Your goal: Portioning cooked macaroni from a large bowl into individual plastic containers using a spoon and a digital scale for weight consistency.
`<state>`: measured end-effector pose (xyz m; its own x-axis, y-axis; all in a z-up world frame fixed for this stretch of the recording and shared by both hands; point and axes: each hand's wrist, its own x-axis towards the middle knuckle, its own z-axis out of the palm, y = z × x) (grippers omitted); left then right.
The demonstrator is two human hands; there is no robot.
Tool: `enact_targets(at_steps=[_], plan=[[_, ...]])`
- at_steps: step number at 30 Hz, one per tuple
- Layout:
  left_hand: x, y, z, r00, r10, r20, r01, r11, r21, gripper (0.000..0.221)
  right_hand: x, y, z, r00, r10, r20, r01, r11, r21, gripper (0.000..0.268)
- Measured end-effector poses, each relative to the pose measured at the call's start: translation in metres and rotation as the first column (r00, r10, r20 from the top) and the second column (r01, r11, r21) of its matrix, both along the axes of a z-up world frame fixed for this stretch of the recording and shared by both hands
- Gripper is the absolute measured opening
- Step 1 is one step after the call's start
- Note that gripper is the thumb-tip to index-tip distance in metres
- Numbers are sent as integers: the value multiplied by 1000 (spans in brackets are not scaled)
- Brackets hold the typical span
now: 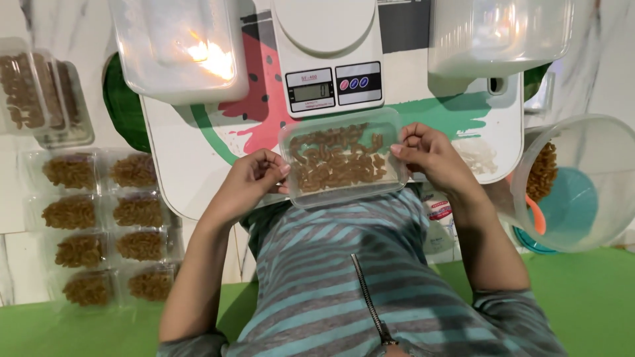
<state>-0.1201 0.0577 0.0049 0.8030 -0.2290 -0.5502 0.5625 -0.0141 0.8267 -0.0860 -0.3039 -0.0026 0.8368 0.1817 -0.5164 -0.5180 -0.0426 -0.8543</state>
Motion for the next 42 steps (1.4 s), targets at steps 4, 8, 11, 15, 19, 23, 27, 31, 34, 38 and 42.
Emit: enact_targets(at_steps=[4, 8, 11, 15, 19, 23, 27, 31, 34, 38, 42], plan=[[1, -1, -1, 1000, 1, -12, -1, 1000, 15, 14, -1, 2, 1, 1000, -14, -15, 14, 1000, 8, 27], [0, -2, -2, 1000, 13, -18, -13, 1000, -8, 14, 0, 2, -1, 1000, -7, -25, 7, 1000, 0, 26], [0, -2, -2, 1000, 1, -22, -1, 1000, -2, 12, 2, 2, -2, 999, -2, -37, 2, 1000, 4, 26], [1, -2, -6, 999, -8, -53, 6, 999, -34, 14, -2, 7, 8, 999, -5, -40, 5, 1000, 10, 24], [3, -1, -2, 997, -60, -49, 58, 997, -44, 17, -1, 5, 5, 1000, -6, -18, 7, 1000, 22, 23], [4, 1, 10, 991, -127, 43, 126, 992, 18, 16, -4, 0, -2, 997, 48, 56, -47, 999, -20, 24], [-6, 8, 45, 955, -276, 106, 257, 953, 160, 18, -16, 2, 9, 997, 41, 60, -40, 999, -11, 21], [-20, 27, 68, 892, -355, 280, 295, 926, 235, 14, -21, -28, -23, 989, 102, 109, -116, 983, 139, 31], [-35, 67, 71, 906, -221, 361, 142, 962, 233, 14, -27, -20, -26, 980, 156, 123, -175, 971, 161, 51], [-46, 144, 61, 827, -55, 560, -126, 952, 280, 10, -30, -3, -20, 960, 239, 147, -260, 953, 153, 53], [-46, 215, 52, 759, 408, 507, -515, 853, 84, 10, -35, 2, -17, 979, 195, 64, -204, 950, 235, 49]])
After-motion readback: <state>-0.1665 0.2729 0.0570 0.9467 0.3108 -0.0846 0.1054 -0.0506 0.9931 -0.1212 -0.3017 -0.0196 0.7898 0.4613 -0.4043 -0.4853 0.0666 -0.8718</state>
